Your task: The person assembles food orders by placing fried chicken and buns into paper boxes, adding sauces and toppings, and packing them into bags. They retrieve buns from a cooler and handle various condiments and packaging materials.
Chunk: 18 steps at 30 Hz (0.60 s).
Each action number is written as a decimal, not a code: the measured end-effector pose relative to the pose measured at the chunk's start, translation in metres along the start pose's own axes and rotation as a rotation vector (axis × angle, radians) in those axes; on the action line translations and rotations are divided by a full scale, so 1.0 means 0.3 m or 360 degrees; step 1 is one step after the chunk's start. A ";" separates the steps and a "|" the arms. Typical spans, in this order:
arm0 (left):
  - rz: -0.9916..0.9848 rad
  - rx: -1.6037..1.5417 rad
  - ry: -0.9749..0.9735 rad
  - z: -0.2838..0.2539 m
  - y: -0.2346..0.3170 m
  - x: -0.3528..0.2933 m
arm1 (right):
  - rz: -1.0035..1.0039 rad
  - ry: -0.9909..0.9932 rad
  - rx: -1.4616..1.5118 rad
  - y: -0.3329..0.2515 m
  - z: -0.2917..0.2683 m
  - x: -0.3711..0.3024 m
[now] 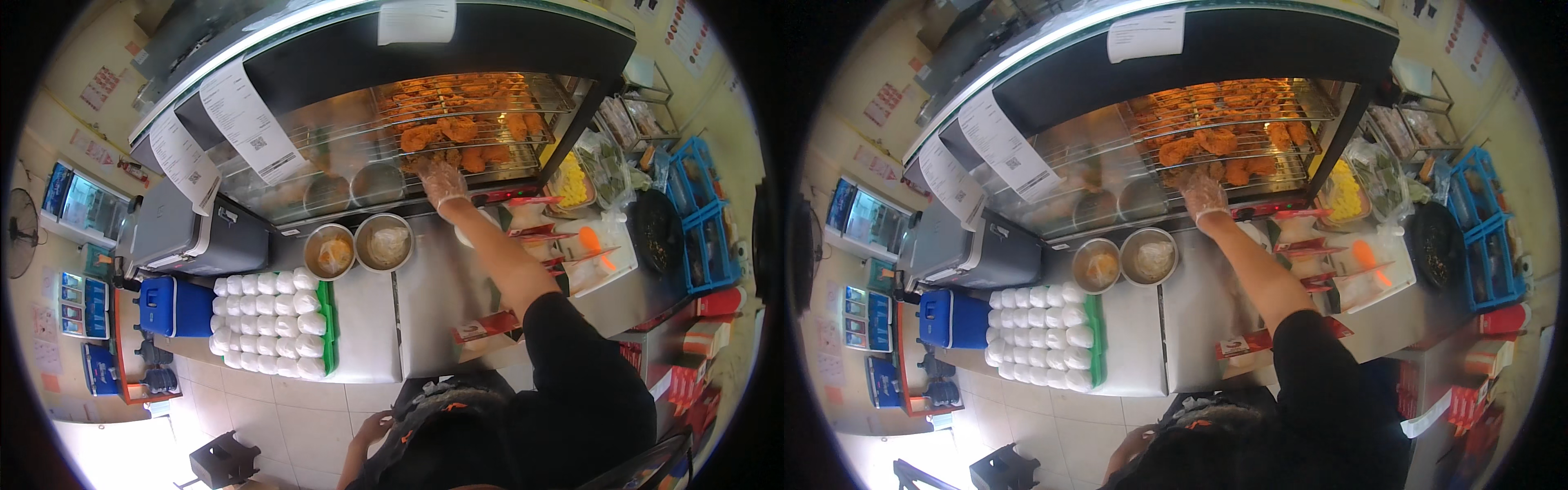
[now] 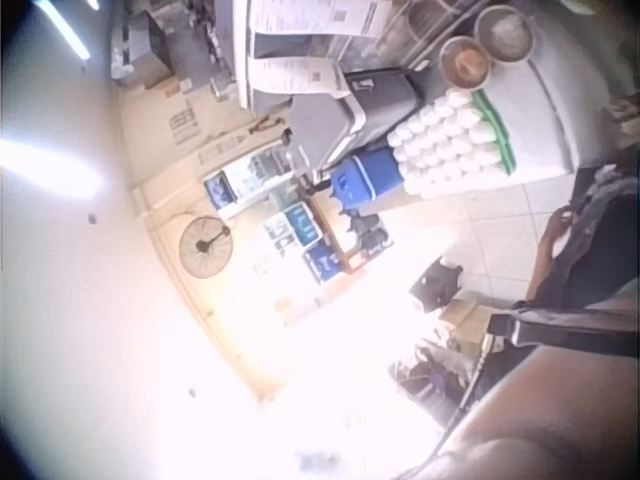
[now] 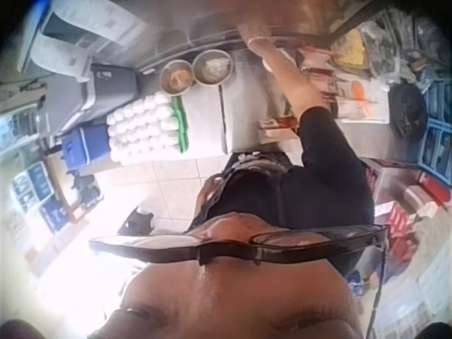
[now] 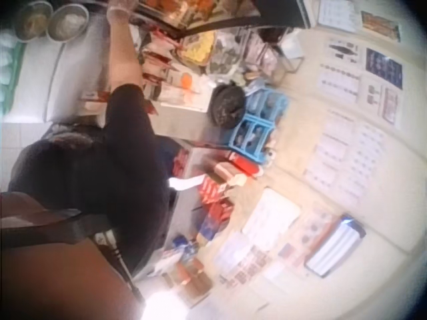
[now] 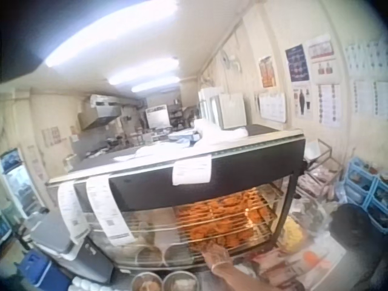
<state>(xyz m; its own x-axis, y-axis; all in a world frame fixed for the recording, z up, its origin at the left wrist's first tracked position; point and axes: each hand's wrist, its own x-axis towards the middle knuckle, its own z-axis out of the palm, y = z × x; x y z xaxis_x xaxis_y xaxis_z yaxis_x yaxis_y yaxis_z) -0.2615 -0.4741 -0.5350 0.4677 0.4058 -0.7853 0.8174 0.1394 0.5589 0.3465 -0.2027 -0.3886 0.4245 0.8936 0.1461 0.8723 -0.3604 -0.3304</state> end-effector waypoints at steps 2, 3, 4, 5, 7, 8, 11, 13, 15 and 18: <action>0.0069 -0.0048 0.0183 -0.054 -0.056 0.004 | -0.0301 0.0208 -0.0496 0.068 0.074 0.054; 0.0037 -0.0103 0.0268 -0.075 -0.073 -0.009 | -0.0209 0.0076 -0.0494 0.059 0.081 0.088; 0.0006 -0.0158 0.0350 -0.096 -0.090 -0.023 | -0.0113 -0.0055 -0.0492 0.052 0.087 0.121; -0.0026 -0.0127 0.0360 -0.111 -0.110 -0.041 | -0.0026 -0.0189 -0.0488 0.031 0.097 0.144; -0.0112 -0.0100 0.0413 -0.109 -0.144 -0.108 | -0.0308 -0.0220 -0.0527 -0.107 0.010 0.120; -0.0158 -0.0198 0.0405 -0.139 -0.153 -0.123 | -0.0342 -0.0178 -0.0557 -0.059 0.026 0.129; -0.0184 -0.0257 0.0464 -0.138 -0.352 -0.139 | -0.0379 -0.0160 -0.0658 -0.007 0.087 0.167; -0.0181 -0.0186 0.0535 -0.158 -0.390 -0.156 | -0.0339 -0.0161 -0.0715 0.052 0.132 0.196; -0.0231 -0.0226 0.0589 -0.163 -0.418 -0.178 | -0.0303 -0.0167 -0.0709 0.083 0.175 0.221; -0.0216 -0.0309 0.0716 -0.127 -0.410 -0.242 | -0.0357 -0.0060 -0.0225 -0.077 0.053 0.164</action>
<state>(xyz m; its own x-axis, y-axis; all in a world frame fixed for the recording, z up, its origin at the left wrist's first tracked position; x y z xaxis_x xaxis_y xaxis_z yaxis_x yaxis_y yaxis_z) -0.4088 -0.4862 -0.5365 0.1355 0.7154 -0.6855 0.7631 0.3659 0.5327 0.3433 -0.1461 -0.3885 0.2097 0.9637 0.1655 0.9699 -0.1837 -0.1596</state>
